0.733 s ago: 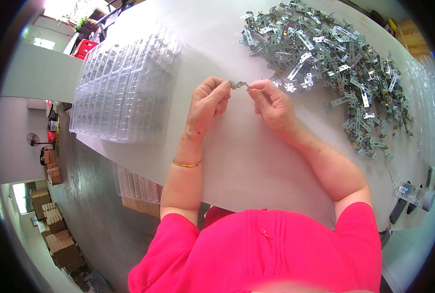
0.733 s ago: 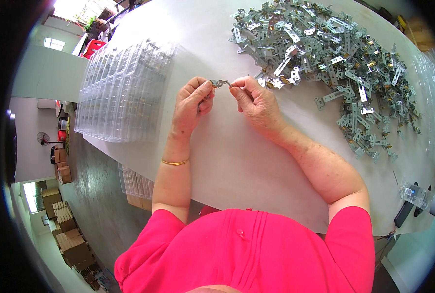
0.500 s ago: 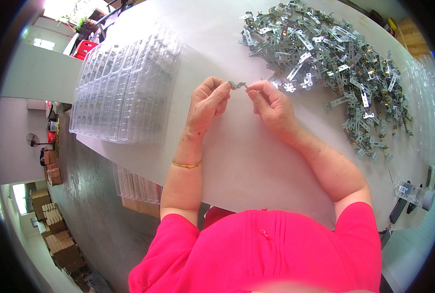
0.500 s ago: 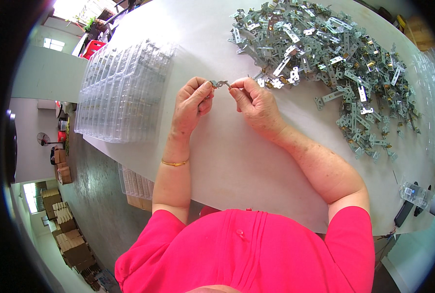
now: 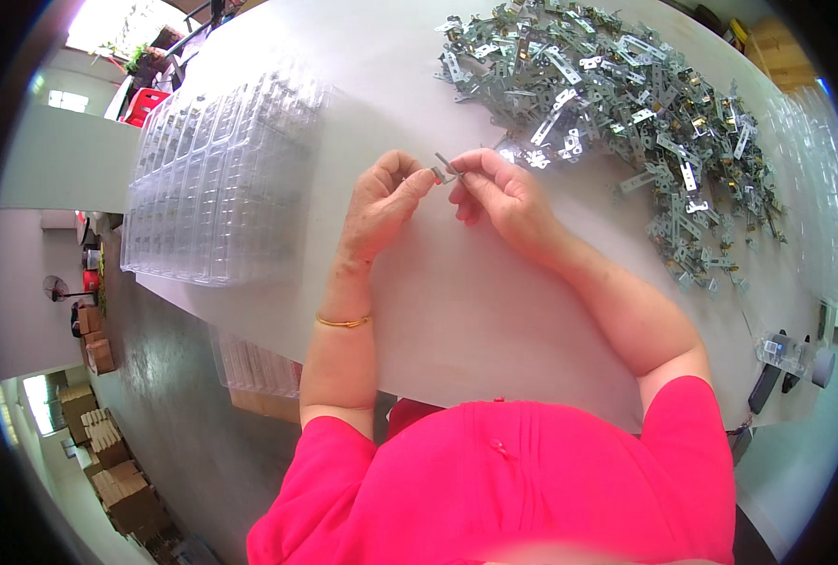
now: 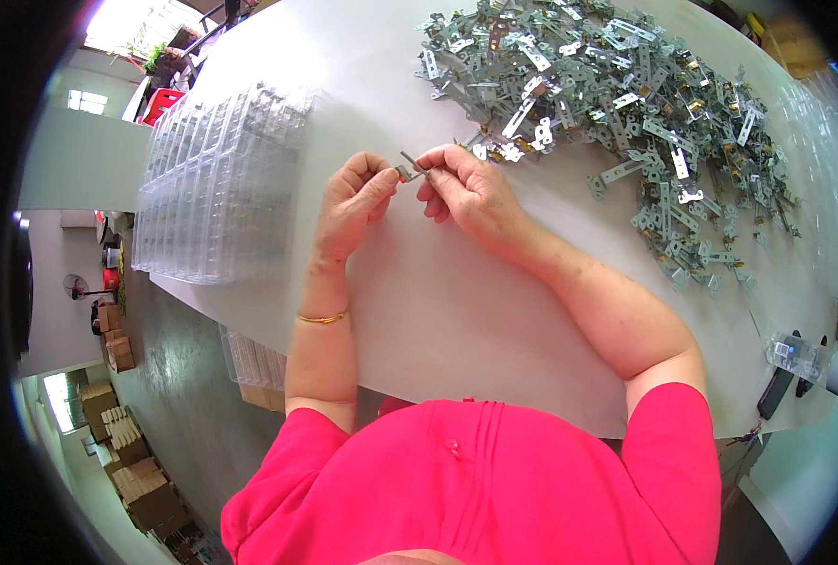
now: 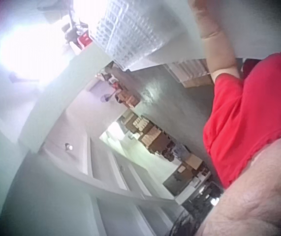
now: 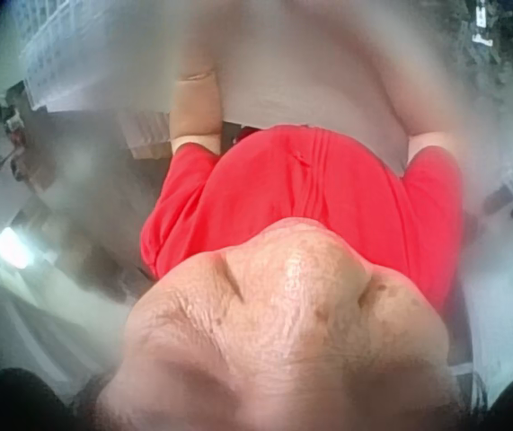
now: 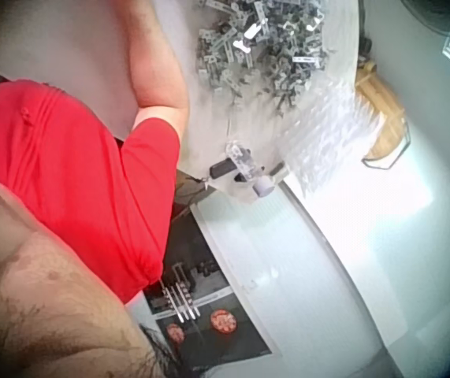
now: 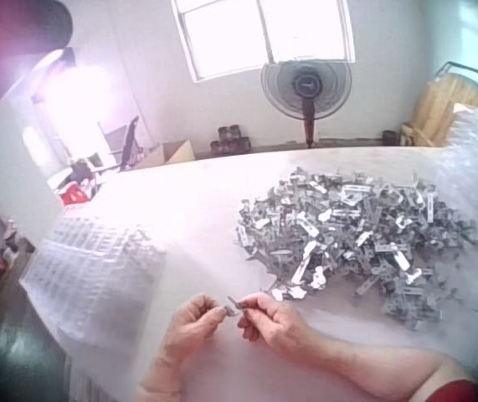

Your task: Manually assemble small metal hinges or brackets by inserting a pin into the joint and placing the finished piece into a plastic tray.

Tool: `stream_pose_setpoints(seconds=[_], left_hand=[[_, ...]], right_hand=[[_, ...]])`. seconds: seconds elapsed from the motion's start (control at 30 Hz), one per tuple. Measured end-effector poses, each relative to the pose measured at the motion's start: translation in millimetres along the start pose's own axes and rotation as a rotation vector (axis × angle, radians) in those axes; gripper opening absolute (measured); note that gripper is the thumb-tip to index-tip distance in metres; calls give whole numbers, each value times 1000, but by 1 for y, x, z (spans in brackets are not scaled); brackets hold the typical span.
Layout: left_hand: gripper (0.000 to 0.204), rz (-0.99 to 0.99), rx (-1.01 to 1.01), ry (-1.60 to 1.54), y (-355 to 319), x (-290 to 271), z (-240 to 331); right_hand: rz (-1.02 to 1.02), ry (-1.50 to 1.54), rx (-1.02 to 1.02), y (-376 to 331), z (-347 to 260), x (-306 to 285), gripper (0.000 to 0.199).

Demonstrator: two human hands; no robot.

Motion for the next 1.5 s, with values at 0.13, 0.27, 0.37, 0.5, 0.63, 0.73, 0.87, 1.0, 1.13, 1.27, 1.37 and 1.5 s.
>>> stream_pose_setpoints(seconds=[0.13,0.27,0.37,0.5,0.63,0.73,0.87,1.0,1.13,1.27,1.37,1.5], left_hand=[[17,-52,-19,-63,-1,5,0],[18,-108,-40,-70,-4,5,3],[18,-131,-49,-30,-5,7,5],[21,-291,-87,-5,-9,23,6],[17,-263,-103,25,-4,20,-4],[21,-136,-144,-93,1,2,-13],[21,-89,-170,-219,2,1,-13],[25,-131,-197,-212,1,4,-16],[28,-174,-175,-201,2,5,-14],[28,-310,-154,-512,4,8,-18],[34,-339,-15,-597,6,9,-10],[39,-354,195,-498,1,19,13]], right_hand=[[18,28,-26,1,0,-5,18],[-48,29,-80,5,-4,-5,15],[-70,24,-91,5,-4,-3,13],[-36,34,-67,4,-5,-6,15],[77,211,-82,0,-2,-7,12],[117,43,-333,-5,-17,-6,4],[140,-395,-625,-16,-42,1,8],[120,-470,-662,-18,-44,7,10],[151,-425,-645,-17,-39,2,9],[144,-31,-379,-7,-20,-5,6],[160,142,-269,-4,-12,-8,10],[182,291,-201,0,-1,-12,15]])
Point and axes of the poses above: each hand's wrist, its own y-axis towards the middle knuckle, its own x-axis out of the palm, z = x × y, the point moved 8 cm from there along y, towards the middle knuckle, and after that the axes turned 8 degrees about -y, right-handed, at the moved point
